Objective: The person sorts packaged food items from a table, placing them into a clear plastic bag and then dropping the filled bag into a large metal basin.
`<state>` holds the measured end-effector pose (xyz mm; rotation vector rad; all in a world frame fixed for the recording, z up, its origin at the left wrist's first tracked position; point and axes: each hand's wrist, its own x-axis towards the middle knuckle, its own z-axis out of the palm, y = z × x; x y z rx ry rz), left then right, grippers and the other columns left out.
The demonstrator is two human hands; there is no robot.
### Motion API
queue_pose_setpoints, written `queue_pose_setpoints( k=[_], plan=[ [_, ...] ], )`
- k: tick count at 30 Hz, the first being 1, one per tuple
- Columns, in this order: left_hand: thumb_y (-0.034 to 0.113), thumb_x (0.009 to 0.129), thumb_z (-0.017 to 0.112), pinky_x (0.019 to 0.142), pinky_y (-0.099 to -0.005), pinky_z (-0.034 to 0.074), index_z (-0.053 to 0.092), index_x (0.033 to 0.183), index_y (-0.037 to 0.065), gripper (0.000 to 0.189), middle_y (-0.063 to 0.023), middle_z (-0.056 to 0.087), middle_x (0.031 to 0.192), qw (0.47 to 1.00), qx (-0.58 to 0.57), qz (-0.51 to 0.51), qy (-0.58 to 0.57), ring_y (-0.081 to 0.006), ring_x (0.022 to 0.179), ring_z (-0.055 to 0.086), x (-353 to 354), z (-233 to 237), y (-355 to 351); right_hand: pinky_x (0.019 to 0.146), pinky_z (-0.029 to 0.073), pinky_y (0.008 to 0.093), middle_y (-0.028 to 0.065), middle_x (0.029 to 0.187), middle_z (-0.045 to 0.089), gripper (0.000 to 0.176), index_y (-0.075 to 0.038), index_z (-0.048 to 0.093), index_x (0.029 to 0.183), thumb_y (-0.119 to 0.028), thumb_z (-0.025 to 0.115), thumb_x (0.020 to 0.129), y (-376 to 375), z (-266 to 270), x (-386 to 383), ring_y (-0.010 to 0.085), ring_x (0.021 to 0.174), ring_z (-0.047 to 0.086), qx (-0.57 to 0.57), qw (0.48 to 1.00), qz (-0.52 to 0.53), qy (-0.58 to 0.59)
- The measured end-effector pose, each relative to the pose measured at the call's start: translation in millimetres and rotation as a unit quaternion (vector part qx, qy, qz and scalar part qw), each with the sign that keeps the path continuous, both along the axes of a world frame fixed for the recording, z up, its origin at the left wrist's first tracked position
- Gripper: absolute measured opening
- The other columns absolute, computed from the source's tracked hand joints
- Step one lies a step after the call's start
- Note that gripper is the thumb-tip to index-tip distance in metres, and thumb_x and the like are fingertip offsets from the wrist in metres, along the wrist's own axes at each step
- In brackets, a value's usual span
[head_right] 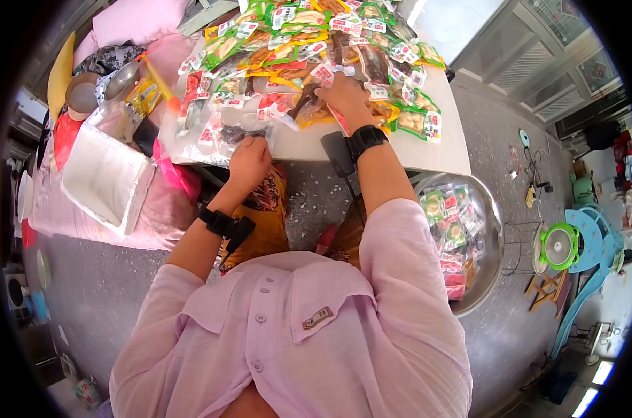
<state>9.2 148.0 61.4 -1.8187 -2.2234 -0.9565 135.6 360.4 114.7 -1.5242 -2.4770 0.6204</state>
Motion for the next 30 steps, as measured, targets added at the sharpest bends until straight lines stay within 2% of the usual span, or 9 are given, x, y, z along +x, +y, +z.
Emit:
queue_pose_setpoints(
  k=[8, 11, 16, 20, 21, 23, 26, 28, 30],
  plan=[
    [0.009, 0.068, 0.048, 0.058, -0.0408, 0.041, 0.048, 0.068, 0.005, 0.004, -0.0139, 0.049, 0.069, 1.000, -0.009, 0.013, 0.006, -0.0320, 0.065, 0.050, 4, 2, 2, 0.087, 0.017, 0.0538, 0.0168, 0.109, 0.048, 0.067, -0.006, 0.043, 0.106, -0.048, 0.058, 0.057, -13, 18, -5, 0.0330, 0.104, 0.042, 0.044, 0.997, 0.034, -0.054],
    [0.009, 0.066, 0.049, 0.059, -0.0405, 0.042, 0.049, 0.067, 0.005, 0.004, -0.0136, 0.050, 0.072, 1.000, -0.009, 0.012, 0.009, -0.0320, 0.066, 0.051, 3, 0, 3, 0.084, 0.028, 0.0471, 0.0160, 0.103, 0.051, 0.062, -0.006, 0.043, 0.106, -0.044, 0.058, 0.060, -13, 18, -8, 0.0306, 0.098, 0.047, 0.052, 0.997, 0.043, -0.035],
    [0.009, 0.068, 0.048, 0.057, -0.0412, 0.041, 0.048, 0.068, 0.005, 0.004, -0.0141, 0.049, 0.069, 1.000, 0.011, 0.002, 0.001, -0.0322, 0.066, 0.050, 2, -1, 2, 0.062, 0.041, 0.0302, 0.0132, 0.081, 0.056, 0.034, -0.001, 0.052, 0.088, -0.026, 0.058, 0.066, 3, -2, -13, 0.0236, 0.075, 0.055, 0.067, 0.975, 0.053, 0.206],
    [0.012, 0.068, 0.051, 0.058, -0.0387, 0.041, 0.049, 0.070, 0.004, 0.008, -0.0136, 0.050, 0.069, 0.999, -0.001, -0.005, -0.034, -0.0310, 0.067, 0.050, 1, 4, -1, 0.052, 0.040, 0.0236, 0.0063, 0.067, 0.054, 0.016, 0.001, 0.054, 0.075, -0.011, 0.057, 0.066, -35, 28, 4, 0.0129, 0.060, 0.051, 0.002, 0.869, 0.073, 0.490],
    [0.013, 0.068, 0.053, 0.059, -0.0373, 0.042, 0.050, 0.074, 0.004, 0.011, -0.0135, 0.050, 0.071, 0.998, -0.013, -0.007, -0.069, -0.0299, 0.067, 0.050, -1, 8, -3, 0.049, 0.038, 0.0204, 0.0024, 0.065, 0.052, 0.011, 0.001, 0.053, 0.077, -0.007, 0.055, 0.069, -51, 48, 6, 0.0074, 0.057, 0.047, -0.170, 0.828, -0.029, 0.534],
    [0.014, 0.069, 0.056, 0.060, -0.0346, 0.042, 0.051, 0.082, 0.003, 0.019, -0.0133, 0.051, 0.076, 0.990, -0.035, -0.014, -0.139, -0.0278, 0.067, 0.051, -2, 19, -7, 0.049, 0.038, 0.0203, 0.0023, 0.066, 0.052, 0.009, 0.000, 0.053, 0.077, -0.006, 0.055, 0.071, -59, 55, 12, 0.0076, 0.056, 0.047, -0.174, 0.809, -0.021, 0.560],
    [0.016, 0.069, 0.060, 0.062, -0.0313, 0.042, 0.047, 0.099, 0.002, 0.036, -0.0120, 0.050, 0.083, 0.985, 0.119, -0.010, -0.125, -0.0235, 0.068, 0.051, 3, 39, -15, 0.051, 0.038, 0.0198, 0.0014, 0.070, 0.053, 0.006, -0.002, 0.052, 0.079, -0.005, 0.054, 0.073, -70, 67, 31, 0.0069, 0.059, 0.048, -0.214, 0.808, 0.058, 0.546],
    [0.015, 0.070, 0.061, 0.060, -0.0277, 0.042, 0.041, 0.109, 0.001, 0.046, -0.0074, 0.048, 0.087, 0.958, 0.074, -0.080, -0.267, -0.0153, 0.069, 0.050, 11, 56, -21, 0.053, 0.039, 0.0198, 0.0011, 0.071, 0.054, 0.007, -0.002, 0.052, 0.079, -0.004, 0.054, 0.073, -76, 71, 37, 0.0063, 0.060, 0.048, -0.237, 0.816, 0.126, 0.513],
    [0.014, 0.072, 0.060, 0.060, -0.0255, 0.041, 0.042, 0.109, 0.002, 0.042, -0.0044, 0.048, 0.087, 0.859, -0.004, -0.154, -0.489, -0.0114, 0.070, 0.049, 21, 64, -23, 0.057, 0.039, 0.0194, 0.0000, 0.071, 0.053, 0.007, -0.002, 0.052, 0.080, -0.005, 0.054, 0.074, -96, 74, 41, 0.0055, 0.064, 0.048, -0.238, 0.840, 0.154, 0.462]
  ],
)
